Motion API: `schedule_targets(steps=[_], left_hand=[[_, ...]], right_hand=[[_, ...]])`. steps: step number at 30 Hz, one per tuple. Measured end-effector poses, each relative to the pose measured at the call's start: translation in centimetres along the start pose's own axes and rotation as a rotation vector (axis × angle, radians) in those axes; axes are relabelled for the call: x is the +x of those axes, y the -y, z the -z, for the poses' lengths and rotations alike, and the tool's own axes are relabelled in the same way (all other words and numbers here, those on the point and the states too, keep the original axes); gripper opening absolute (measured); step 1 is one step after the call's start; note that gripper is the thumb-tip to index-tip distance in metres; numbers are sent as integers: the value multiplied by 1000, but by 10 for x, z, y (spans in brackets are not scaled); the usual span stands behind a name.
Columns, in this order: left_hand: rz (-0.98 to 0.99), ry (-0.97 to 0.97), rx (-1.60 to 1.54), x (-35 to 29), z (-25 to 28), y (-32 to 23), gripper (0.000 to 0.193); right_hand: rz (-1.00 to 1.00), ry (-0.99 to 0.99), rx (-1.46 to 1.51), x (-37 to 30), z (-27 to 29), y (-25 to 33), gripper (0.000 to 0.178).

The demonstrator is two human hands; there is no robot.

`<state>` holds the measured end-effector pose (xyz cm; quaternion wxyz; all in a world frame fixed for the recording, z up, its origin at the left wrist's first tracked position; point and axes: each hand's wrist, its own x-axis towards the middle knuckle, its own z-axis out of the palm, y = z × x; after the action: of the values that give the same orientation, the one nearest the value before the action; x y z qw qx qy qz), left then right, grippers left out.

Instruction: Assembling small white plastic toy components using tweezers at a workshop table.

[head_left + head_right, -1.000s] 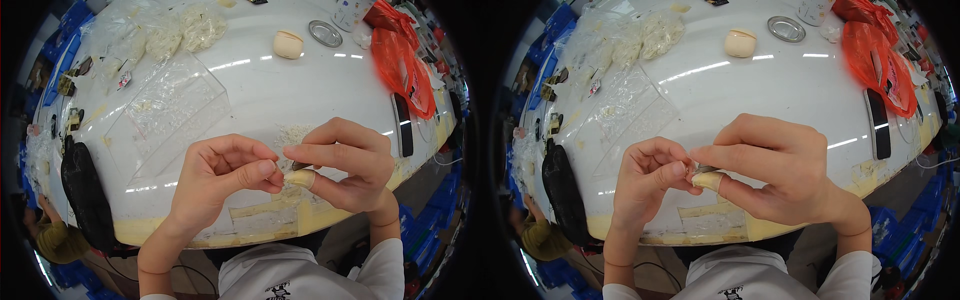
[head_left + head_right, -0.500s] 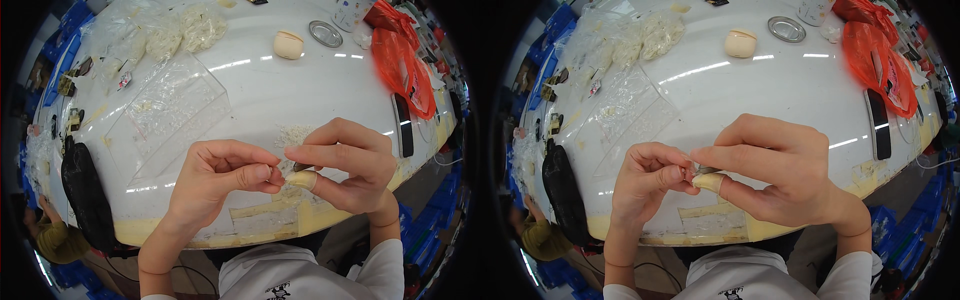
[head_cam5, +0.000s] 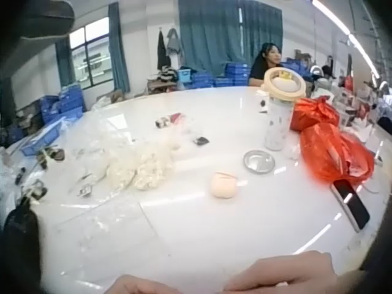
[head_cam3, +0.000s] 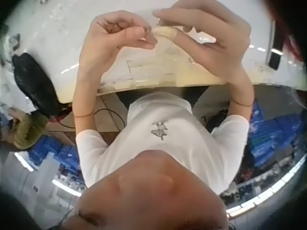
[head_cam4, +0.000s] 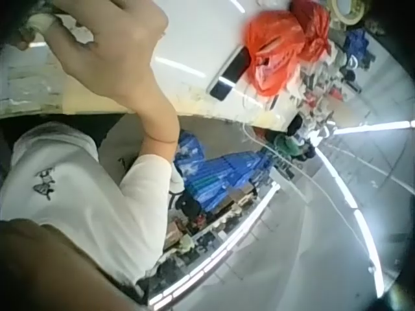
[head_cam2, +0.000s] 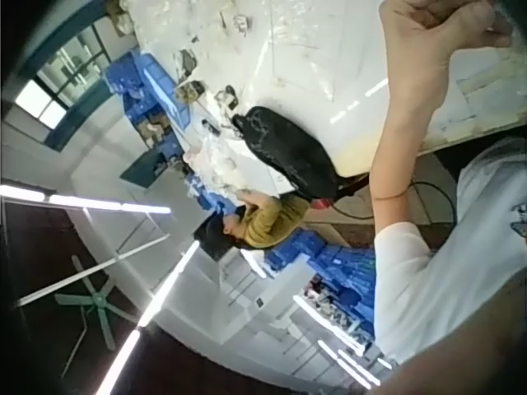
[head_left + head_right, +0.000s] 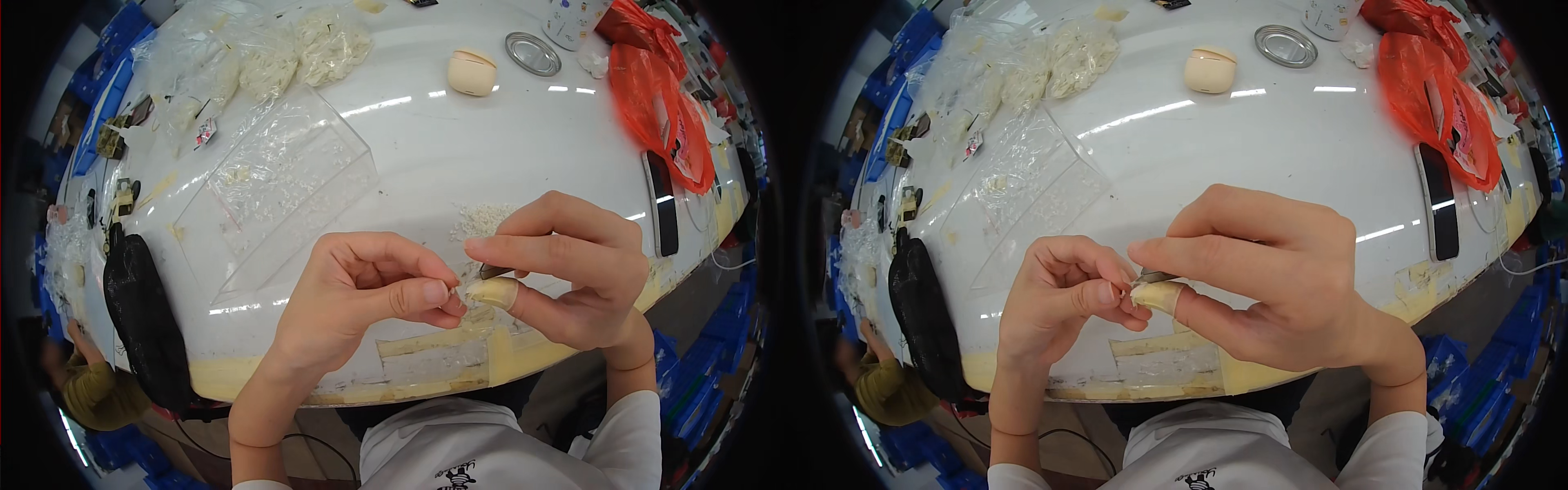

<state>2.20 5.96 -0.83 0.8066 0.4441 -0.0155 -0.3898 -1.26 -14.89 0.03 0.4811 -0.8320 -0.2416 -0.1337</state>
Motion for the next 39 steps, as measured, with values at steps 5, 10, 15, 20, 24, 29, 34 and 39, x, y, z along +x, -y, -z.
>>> schedule_targets(steps=[5,10,15,20,24,29,34,39], left_hand=[[-4,7,-4,0,0,0,14],[-18,-31,14,0,-3,0,14],[-28,-43,30,0,-1,0,14],[-48,-42,45,0,1,2,13],[-62,-33,80,1,3,3,13],[-75,-49,82,0,1,4,17],[-116,-116,150,1,-2,3,26],[-140,-124,209,1,-3,0,34]], right_hand=[[3,5,-8,0,1,0,31],[10,3,5,0,0,-1,31],[32,11,-2,0,-3,-2,30],[46,15,-6,0,-6,-3,29],[44,2,4,0,-7,-3,28],[42,4,-4,-1,-6,-4,29],[38,11,-41,-1,-7,-5,30],[53,6,-22,-2,-12,-8,30]])
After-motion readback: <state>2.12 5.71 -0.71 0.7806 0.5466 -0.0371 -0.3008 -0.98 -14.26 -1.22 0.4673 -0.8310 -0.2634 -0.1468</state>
